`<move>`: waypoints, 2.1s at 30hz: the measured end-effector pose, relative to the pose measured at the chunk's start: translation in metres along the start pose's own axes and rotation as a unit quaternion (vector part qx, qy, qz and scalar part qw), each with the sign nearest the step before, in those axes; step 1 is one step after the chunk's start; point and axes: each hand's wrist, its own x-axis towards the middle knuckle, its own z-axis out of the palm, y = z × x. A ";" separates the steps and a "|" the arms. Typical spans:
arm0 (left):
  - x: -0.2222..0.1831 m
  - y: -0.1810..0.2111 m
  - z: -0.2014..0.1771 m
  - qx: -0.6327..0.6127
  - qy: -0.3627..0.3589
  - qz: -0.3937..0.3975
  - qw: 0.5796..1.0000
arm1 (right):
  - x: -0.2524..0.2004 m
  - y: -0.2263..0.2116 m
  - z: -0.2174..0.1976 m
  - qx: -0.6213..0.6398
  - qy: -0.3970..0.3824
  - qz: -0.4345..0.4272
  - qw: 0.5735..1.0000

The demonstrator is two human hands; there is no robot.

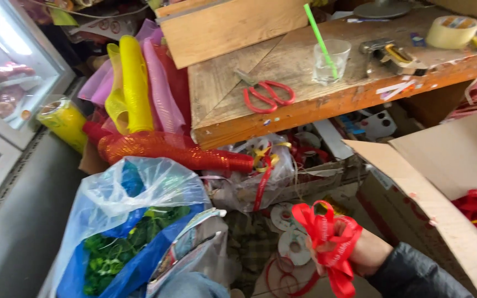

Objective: The person is making decorative red bows by folding ribbon and securing the center with gold wire.

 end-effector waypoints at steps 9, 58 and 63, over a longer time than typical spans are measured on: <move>0.108 -0.182 -0.025 -0.001 -0.189 -0.315 0.930 | -0.009 0.012 -0.012 -0.272 -0.132 -0.041 0.952; 0.109 -0.198 -0.013 -0.295 -0.067 -0.160 0.940 | 0.006 0.021 -0.052 0.038 0.203 -0.155 0.966; 0.110 -0.201 -0.012 -0.283 -0.063 -0.153 0.945 | 0.008 0.024 -0.056 0.037 0.231 -0.144 0.961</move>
